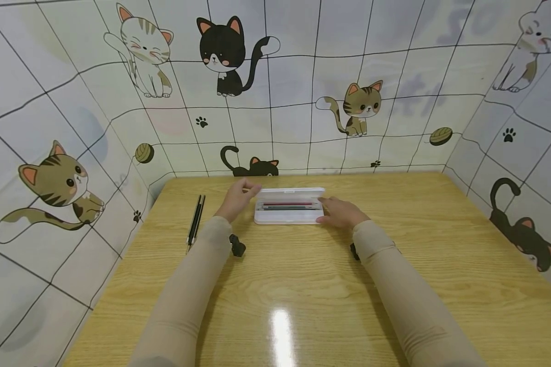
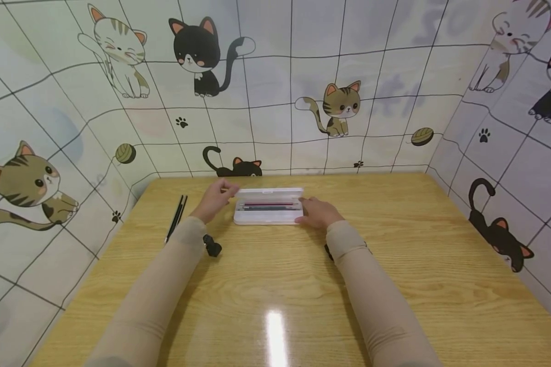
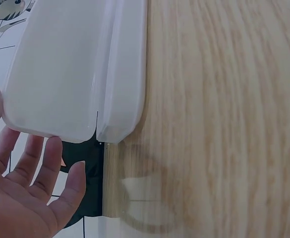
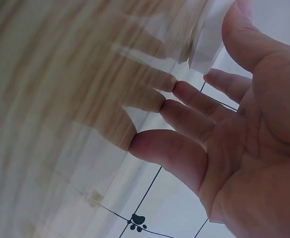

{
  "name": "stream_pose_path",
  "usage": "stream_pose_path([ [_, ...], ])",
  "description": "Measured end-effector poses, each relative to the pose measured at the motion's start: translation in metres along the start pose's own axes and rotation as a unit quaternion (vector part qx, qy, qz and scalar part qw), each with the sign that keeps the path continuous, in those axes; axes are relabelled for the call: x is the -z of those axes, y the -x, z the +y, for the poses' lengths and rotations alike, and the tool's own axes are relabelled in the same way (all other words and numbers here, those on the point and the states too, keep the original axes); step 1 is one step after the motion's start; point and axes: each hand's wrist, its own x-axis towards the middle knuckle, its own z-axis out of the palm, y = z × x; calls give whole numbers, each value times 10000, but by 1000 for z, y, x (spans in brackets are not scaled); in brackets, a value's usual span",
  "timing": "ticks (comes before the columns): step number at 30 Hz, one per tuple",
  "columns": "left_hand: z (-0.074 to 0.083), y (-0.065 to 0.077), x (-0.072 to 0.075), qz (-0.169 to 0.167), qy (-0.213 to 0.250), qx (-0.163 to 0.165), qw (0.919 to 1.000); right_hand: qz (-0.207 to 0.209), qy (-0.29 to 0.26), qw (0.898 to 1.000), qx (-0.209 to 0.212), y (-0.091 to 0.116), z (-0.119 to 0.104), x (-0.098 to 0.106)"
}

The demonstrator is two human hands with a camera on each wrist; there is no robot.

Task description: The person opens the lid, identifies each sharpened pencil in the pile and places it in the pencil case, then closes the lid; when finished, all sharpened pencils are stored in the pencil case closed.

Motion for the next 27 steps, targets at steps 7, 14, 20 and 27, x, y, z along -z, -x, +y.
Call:
stream_pose_path([
  [7,-10,-3,2,-105,-16,97,9999,79,-393,9989,-259,0,-2,0],
  [14,-11,2,3,-324,-146,24,9994,7,-403,9987,-304,0,-3,0],
  [20,-12,4,3,-493,-158,-3,9987,-2,-535,9978,-402,1,1,-1],
  [27,-14,4,4,-714,-156,49,9973,12,-906,9955,-273,2,3,-1],
])
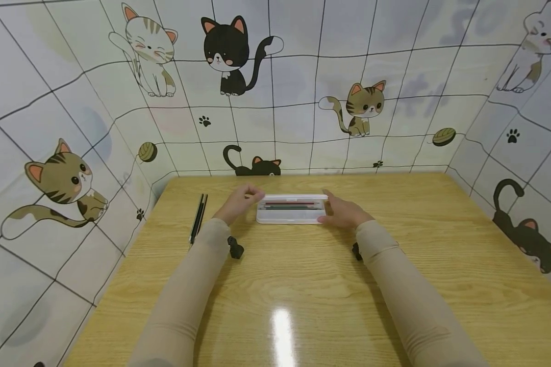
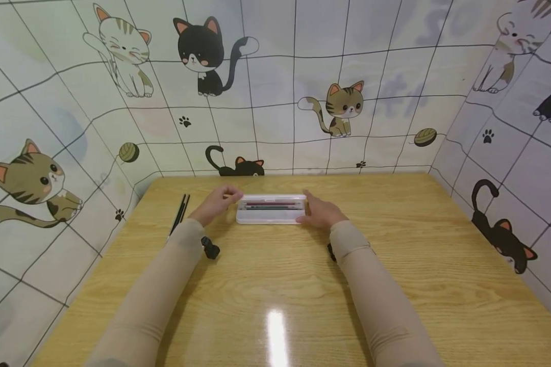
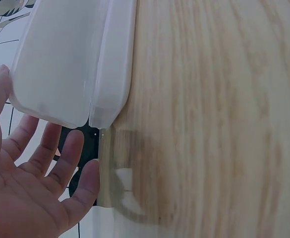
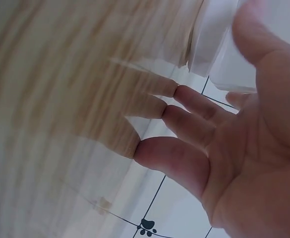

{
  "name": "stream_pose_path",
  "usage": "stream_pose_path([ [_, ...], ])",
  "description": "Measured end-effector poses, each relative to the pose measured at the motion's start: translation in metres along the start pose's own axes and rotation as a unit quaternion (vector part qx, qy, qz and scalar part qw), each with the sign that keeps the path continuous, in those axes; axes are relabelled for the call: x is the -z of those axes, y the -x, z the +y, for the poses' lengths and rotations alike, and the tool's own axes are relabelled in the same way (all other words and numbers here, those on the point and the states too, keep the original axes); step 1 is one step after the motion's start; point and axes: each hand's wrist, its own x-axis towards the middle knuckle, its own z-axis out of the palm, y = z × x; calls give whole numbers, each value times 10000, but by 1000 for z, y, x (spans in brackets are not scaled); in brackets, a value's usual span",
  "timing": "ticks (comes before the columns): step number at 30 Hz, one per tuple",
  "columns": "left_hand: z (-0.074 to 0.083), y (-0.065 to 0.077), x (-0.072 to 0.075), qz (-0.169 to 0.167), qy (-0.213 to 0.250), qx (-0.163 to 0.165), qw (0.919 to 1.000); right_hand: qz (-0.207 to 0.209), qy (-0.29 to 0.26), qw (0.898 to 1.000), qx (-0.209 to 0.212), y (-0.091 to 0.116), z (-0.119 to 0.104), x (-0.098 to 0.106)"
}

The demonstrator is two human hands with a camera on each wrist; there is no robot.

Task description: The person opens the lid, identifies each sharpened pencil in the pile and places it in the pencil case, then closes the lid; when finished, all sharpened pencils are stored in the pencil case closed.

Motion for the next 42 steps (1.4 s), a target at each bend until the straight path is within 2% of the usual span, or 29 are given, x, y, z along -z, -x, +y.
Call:
stream_pose_path([
  [10,-2,5,0,-294,-86,57,9995,-74,-332,9994,101,0,7,3],
  [18,-3,5,0,-339,-68,130,9993,36,-322,9994,112,3,6,7],
  [28,-6,6,1,-403,-55,158,9990,-126,-558,9980,259,3,8,9],
  [42,-8,10,3,-584,-580,70,9966,-359,-518,9979,151,-1,12,9],
])
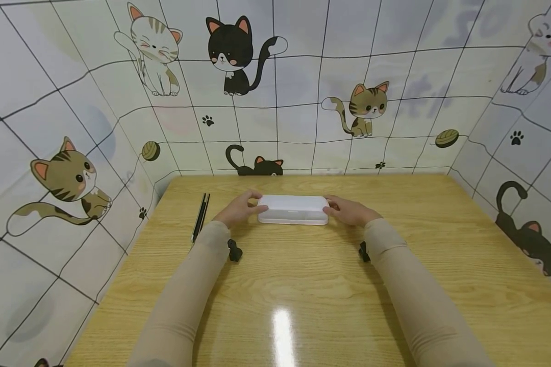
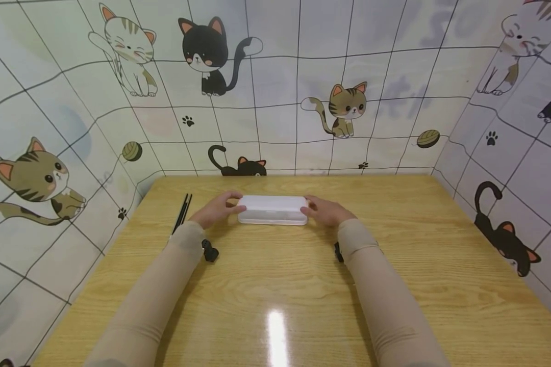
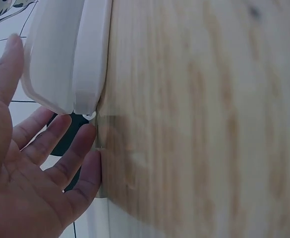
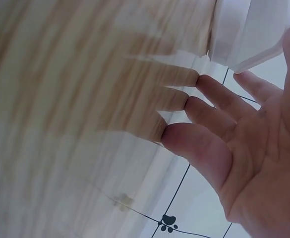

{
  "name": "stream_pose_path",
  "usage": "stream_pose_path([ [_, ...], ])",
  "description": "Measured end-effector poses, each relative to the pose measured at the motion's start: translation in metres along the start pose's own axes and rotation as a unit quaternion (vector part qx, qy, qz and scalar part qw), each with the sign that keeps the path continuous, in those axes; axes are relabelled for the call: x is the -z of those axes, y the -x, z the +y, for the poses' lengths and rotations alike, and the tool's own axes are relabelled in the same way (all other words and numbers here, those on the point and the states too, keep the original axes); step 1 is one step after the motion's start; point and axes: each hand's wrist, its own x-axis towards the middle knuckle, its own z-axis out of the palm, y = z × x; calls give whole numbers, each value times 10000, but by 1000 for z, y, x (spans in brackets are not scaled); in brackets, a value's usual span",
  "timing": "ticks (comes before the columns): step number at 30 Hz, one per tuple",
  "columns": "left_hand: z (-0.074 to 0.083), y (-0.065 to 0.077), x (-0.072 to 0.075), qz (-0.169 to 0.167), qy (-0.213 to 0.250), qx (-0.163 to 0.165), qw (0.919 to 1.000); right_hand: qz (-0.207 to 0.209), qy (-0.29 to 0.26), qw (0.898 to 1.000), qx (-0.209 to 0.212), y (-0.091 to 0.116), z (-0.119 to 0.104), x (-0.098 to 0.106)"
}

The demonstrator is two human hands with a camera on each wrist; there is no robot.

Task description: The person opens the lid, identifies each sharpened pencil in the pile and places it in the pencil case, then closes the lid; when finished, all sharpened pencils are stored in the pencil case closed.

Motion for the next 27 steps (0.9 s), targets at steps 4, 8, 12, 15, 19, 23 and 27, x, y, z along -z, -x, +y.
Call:
stream_pose_path([
  [4,1,0,0,-60,-60,-77,9999,36,-46,9999,125,0,0,0],
  [8,1,-1,0,-75,-105,-87,9999,77,-58,9997,244,1,-1,0],
  [12,1,-2,0,-105,-98,-58,9999,-38,-79,9997,214,1,-2,1],
  [15,2,-2,0,-137,-117,-63,9998,-173,-228,9994,189,2,-3,3],
  [19,3,-1,-1,-190,-156,-110,9996,-243,-372,9988,198,2,-4,4],
  [23,5,1,-2,-246,-198,-174,9993,-220,-358,9990,175,1,-3,3],
  [27,4,0,-3,-264,-297,-204,9990,-184,-258,9995,26,1,-3,2],
])
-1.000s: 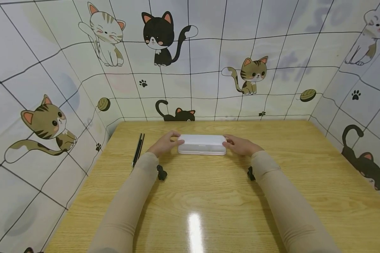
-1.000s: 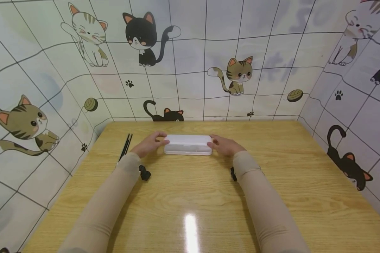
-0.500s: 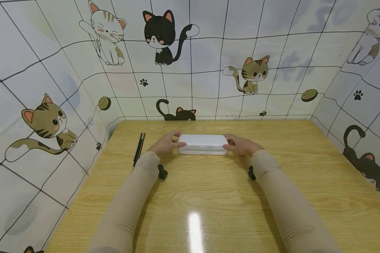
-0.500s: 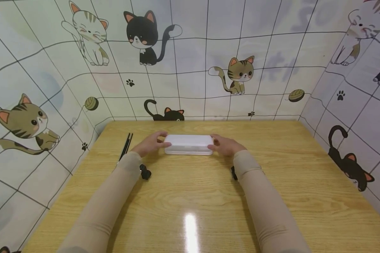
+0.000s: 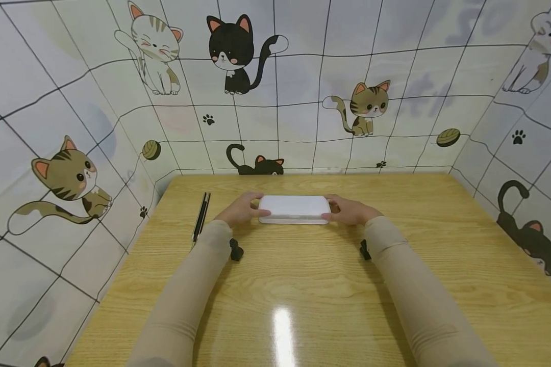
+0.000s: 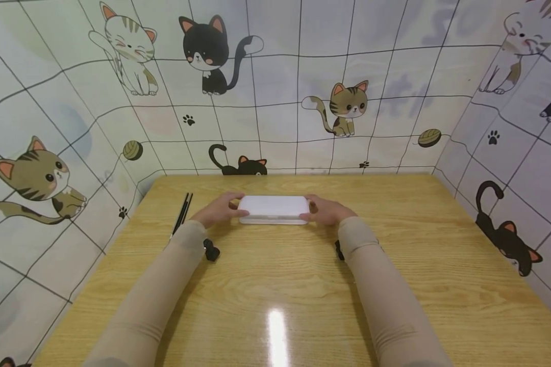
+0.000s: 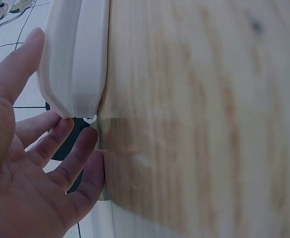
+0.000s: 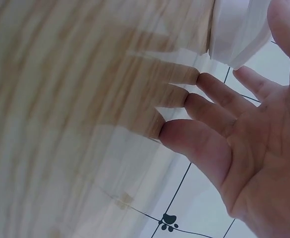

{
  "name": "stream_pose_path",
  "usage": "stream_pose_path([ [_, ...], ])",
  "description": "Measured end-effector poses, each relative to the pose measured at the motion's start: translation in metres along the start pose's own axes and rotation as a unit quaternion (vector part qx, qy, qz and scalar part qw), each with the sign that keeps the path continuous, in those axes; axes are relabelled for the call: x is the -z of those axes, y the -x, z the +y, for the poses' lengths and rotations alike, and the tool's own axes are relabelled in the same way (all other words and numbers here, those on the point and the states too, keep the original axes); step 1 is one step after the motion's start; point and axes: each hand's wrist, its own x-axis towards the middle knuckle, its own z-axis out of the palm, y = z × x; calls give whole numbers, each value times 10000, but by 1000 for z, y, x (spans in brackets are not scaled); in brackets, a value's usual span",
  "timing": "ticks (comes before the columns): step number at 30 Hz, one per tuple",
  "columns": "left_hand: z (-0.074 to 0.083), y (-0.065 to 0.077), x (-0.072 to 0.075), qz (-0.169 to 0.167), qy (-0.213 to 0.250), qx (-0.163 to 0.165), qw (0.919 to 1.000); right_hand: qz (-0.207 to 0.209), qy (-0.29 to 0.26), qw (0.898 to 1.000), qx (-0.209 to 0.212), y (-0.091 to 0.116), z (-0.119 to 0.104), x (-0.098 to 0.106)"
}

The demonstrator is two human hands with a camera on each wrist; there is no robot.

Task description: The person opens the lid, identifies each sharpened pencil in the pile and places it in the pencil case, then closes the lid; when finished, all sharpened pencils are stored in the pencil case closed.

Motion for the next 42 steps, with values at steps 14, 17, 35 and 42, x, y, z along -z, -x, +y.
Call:
stream_pose_path([
  [14,2,-4,-1,-15,-235,162,9996,174,664,9975,-134,-1,-8,0],
  [17,2,-4,-1,-40,-217,173,9996,182,669,9975,-133,-2,-7,-1],
  [35,2,-5,-1,-113,-367,232,9990,102,761,9970,-38,-5,-9,-1],
  [42,0,-6,-1,-142,-416,200,9988,129,715,9973,-44,-6,-8,-3],
])
